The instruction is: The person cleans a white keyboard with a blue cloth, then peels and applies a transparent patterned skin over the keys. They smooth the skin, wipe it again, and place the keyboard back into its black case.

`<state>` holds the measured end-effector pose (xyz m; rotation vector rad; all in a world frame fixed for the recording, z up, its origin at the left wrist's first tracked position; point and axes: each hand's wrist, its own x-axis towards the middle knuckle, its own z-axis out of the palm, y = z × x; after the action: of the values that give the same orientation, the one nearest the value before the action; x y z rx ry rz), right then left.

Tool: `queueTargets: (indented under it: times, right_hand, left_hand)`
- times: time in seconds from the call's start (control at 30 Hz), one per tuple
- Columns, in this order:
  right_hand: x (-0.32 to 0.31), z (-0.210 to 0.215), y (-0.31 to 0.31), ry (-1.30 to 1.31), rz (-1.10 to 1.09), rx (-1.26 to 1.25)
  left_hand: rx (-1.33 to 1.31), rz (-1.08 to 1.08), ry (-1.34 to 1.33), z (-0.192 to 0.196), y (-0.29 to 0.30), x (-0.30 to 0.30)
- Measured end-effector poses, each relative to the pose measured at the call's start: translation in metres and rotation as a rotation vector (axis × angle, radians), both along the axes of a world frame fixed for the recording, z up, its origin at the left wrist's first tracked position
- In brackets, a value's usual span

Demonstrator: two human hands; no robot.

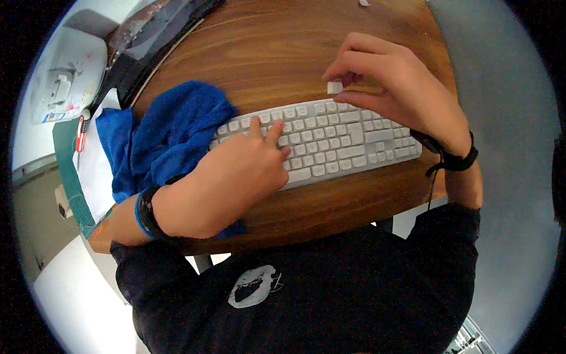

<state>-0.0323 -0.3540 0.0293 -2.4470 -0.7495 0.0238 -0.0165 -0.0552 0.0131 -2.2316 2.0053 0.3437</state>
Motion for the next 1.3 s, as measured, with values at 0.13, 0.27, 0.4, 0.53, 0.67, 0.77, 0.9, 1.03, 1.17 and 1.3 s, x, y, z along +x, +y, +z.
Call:
queueTargets:
  times: [0.13, 0.27, 0.4, 0.53, 0.67, 0.77, 0.9, 1.03, 1.17, 1.3]
  right_hand:
    - [-0.003, -0.005, -0.009, -0.01, 0.013, 0.004]
    - [-0.004, -0.007, -0.019, -0.031, -0.005, -0.008]
    - [-0.011, -0.01, -0.043, 0.065, -0.061, 0.052]
    - [-0.025, -0.023, -0.071, 0.148, -0.043, 0.008]
    - [-0.039, -0.046, -0.079, 0.243, -0.163, 0.003]
    - [-0.039, -0.046, -0.081, 0.273, -0.16, 0.0]
    - [-0.032, -0.052, -0.087, 0.207, -0.046, -0.016]
    - [-0.028, -0.048, -0.082, 0.24, -0.05, -0.01]
    - [-0.021, -0.049, -0.082, 0.293, -0.047, 0.008]
    - [-0.017, -0.045, -0.079, 0.334, -0.053, -0.007]
  left_hand:
    - [0.044, -0.002, -0.028, -0.002, -0.005, -0.002]
    - [0.068, 0.011, 0.008, -0.002, -0.007, -0.001]
    - [0.107, 0.005, -0.03, 0.0, -0.004, 0.001]
    - [0.145, 0.022, -0.048, 0.003, -0.006, 0.001]
    - [0.164, -0.009, -0.058, 0.007, -0.007, 0.003]
    - [0.153, -0.021, -0.046, 0.007, -0.007, 0.005]
    - [0.117, -0.008, -0.021, 0.003, -0.004, 0.006]
    - [0.132, -0.003, -0.032, 0.003, -0.004, 0.004]
    - [0.13, -0.014, -0.05, 0.004, -0.003, 0.004]
    - [0.097, 0.005, -0.012, 0.005, -0.003, 0.005]
